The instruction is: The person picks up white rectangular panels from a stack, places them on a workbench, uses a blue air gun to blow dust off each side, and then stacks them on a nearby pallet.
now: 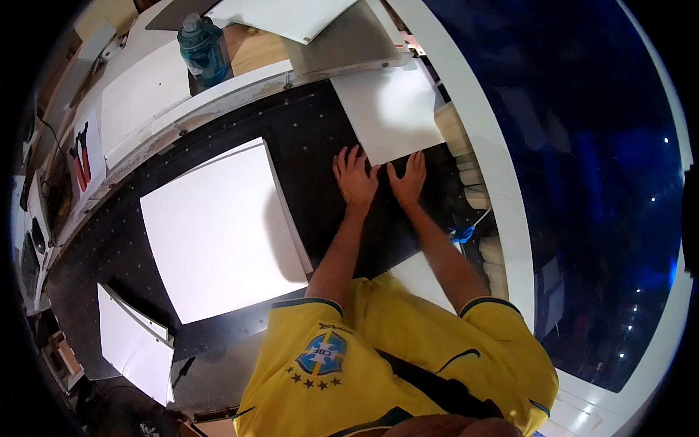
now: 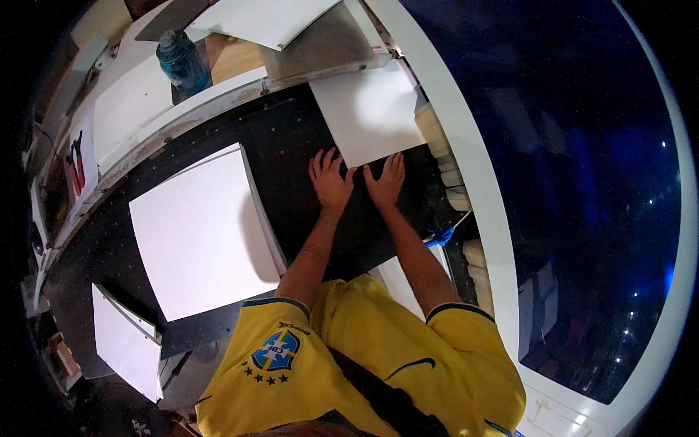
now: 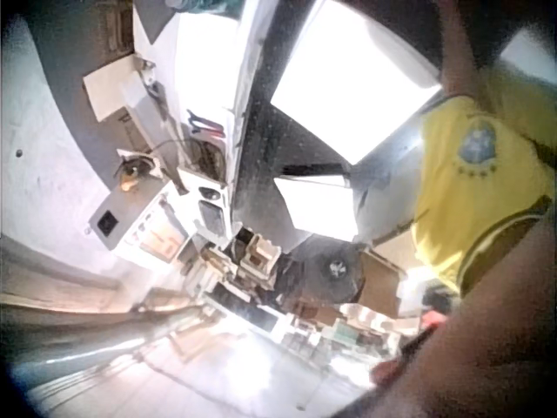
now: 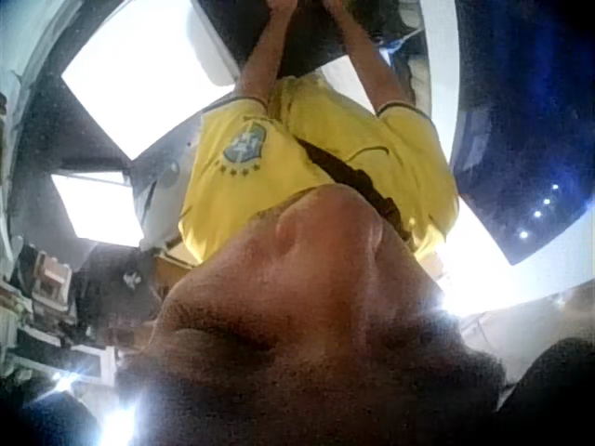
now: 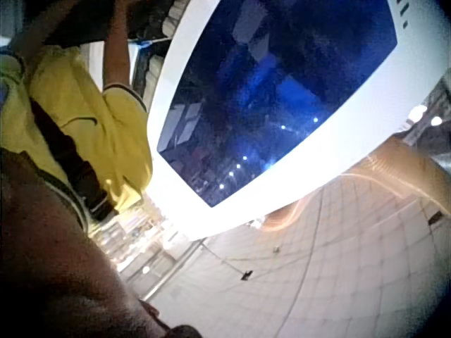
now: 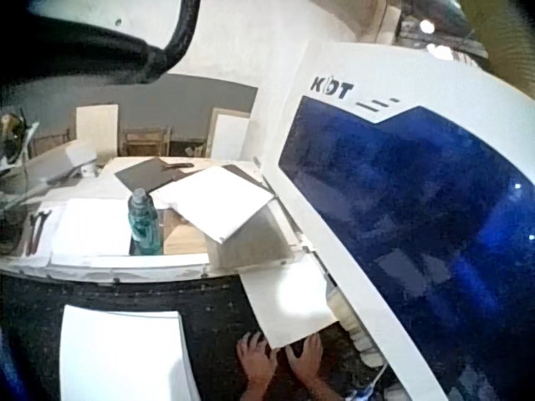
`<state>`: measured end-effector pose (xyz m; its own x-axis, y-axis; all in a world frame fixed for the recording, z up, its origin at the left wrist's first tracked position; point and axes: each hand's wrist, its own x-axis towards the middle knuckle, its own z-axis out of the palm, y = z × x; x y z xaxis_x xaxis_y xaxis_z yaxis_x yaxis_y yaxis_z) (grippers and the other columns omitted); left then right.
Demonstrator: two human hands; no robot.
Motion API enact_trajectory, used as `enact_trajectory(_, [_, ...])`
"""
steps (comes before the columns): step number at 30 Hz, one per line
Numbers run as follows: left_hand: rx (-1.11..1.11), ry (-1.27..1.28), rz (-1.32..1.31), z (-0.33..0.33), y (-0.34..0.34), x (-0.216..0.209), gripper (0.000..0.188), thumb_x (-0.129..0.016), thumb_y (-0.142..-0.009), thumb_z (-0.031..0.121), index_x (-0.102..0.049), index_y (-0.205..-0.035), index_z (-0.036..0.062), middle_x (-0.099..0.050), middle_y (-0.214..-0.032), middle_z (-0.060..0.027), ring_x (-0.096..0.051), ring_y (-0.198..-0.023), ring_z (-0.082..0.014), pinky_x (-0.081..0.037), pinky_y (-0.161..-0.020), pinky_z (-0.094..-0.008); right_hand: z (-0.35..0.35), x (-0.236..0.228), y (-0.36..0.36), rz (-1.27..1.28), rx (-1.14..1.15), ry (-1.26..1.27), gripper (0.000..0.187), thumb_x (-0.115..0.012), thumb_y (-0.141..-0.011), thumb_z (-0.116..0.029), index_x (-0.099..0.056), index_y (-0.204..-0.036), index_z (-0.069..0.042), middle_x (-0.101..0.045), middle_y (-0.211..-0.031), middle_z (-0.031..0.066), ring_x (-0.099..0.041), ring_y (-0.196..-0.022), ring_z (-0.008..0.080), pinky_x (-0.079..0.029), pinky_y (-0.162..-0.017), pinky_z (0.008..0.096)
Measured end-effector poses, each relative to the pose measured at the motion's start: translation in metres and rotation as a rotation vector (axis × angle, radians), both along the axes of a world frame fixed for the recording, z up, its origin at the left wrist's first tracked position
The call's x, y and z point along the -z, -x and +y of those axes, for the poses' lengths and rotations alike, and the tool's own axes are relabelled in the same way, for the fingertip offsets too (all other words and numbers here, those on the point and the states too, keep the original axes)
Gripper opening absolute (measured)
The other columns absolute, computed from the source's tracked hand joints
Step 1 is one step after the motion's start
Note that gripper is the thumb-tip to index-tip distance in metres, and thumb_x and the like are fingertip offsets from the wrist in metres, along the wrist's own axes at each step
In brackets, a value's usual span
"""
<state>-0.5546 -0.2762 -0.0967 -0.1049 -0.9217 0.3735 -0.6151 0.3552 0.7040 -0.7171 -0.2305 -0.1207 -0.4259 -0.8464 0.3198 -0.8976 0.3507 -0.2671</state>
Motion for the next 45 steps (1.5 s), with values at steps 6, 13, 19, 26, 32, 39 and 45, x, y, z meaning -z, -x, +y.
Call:
enact_trajectory(6, [-0.142,0.120,0.134,0.000,-0.006,0.030,0.034,-0.073,-0.095,0.029,-0.072,-0.115,0.0007,-0.064,-0.130,-0.0204,-0.057,-0.126,-0.0388,-0.040,-0.114,-0.0545,0.060,-0.021,-0.066,-0.223,-0.268,0.127,0.067,-0.075,-0.093,-0.028,-0.052,-0.150,0.000,-0.045,-0.160,0.0253,-0.043,-0.147,0.0432,-0.030,-0.123,0.0568])
enact_trajectory(13, [-0.009,0.215,0.082,0.022,-0.010,-0.043,0.029,-0.073,-0.090,0.029,-0.066,-0.096,0.0015,-0.063,-0.092,-0.0197,-0.061,-0.088,-0.0384,-0.048,-0.083,-0.0529,0.204,-0.036,-0.139,-0.241,-0.279,0.133,0.052,-0.072,-0.086,-0.006,-0.063,-0.137,-0.007,-0.056,-0.150,0.0197,-0.052,-0.137,0.0418,-0.040,-0.115,0.0531])
enact_trajectory(19, [-0.187,0.429,-0.096,-0.012,-0.029,0.003,0.039,-0.076,-0.094,0.046,-0.070,-0.080,0.0101,-0.069,-0.082,-0.0075,-0.066,-0.077,-0.0300,-0.050,-0.070,-0.0478,0.320,-0.041,-0.108,-0.325,-0.427,-0.016,0.036,-0.066,-0.097,-0.014,-0.067,-0.133,-0.010,-0.064,-0.144,0.0144,-0.064,-0.125,0.0349,-0.053,-0.101,0.0449])
enact_trajectory(26, [-0.275,0.513,-0.113,0.029,0.027,0.030,0.059,-0.079,-0.083,0.070,-0.076,-0.081,0.0108,-0.078,-0.099,-0.0084,-0.074,-0.094,-0.0314,-0.054,-0.079,-0.0506,0.582,0.058,-0.044,-0.895,0.749,0.290,0.034,-0.058,-0.106,-0.021,-0.066,-0.132,-0.001,-0.077,-0.110,0.0111,-0.074,-0.087,0.0229,-0.060,-0.075,0.0386])
enact_trajectory(32, [-0.012,0.485,-0.182,0.110,0.023,0.051,0.041,-0.075,-0.092,0.050,-0.077,-0.095,0.0093,-0.075,-0.112,-0.0129,-0.071,-0.104,-0.0343,-0.054,-0.089,-0.0513,0.809,-0.015,0.012,-0.913,1.321,1.062,0.029,-0.056,-0.107,-0.017,-0.068,-0.123,0.005,-0.077,-0.096,0.0173,-0.071,-0.071,0.0196,-0.056,-0.061,0.0343])
enact_trajectory(39, [0.195,0.357,-0.255,0.193,0.012,0.059,0.025,-0.068,-0.103,0.031,-0.080,-0.114,0.0108,-0.072,-0.132,-0.0162,-0.066,-0.123,-0.0363,-0.053,-0.104,-0.0531,1.078,-0.087,0.140,-0.376,1.447,1.609,0.028,-0.060,-0.106,-0.028,-0.076,-0.116,-0.006,-0.071,-0.083,0.0051,-0.070,-0.074,0.0170,-0.050,-0.062,0.0315])
enact_trajectory(45, [0.332,0.565,-0.326,0.260,-0.049,0.028,0.024,-0.068,-0.101,0.018,-0.074,-0.120,0.0042,-0.073,-0.124,-0.0207,-0.067,-0.119,-0.0383,-0.048,-0.110,-0.0506,1.161,-0.031,0.187,-0.296,1.192,1.092,0.039,-0.055,-0.104,-0.023,-0.062,-0.134,0.002,-0.066,-0.135,0.0139,-0.064,-0.123,0.0289,-0.058,-0.099,0.0455])
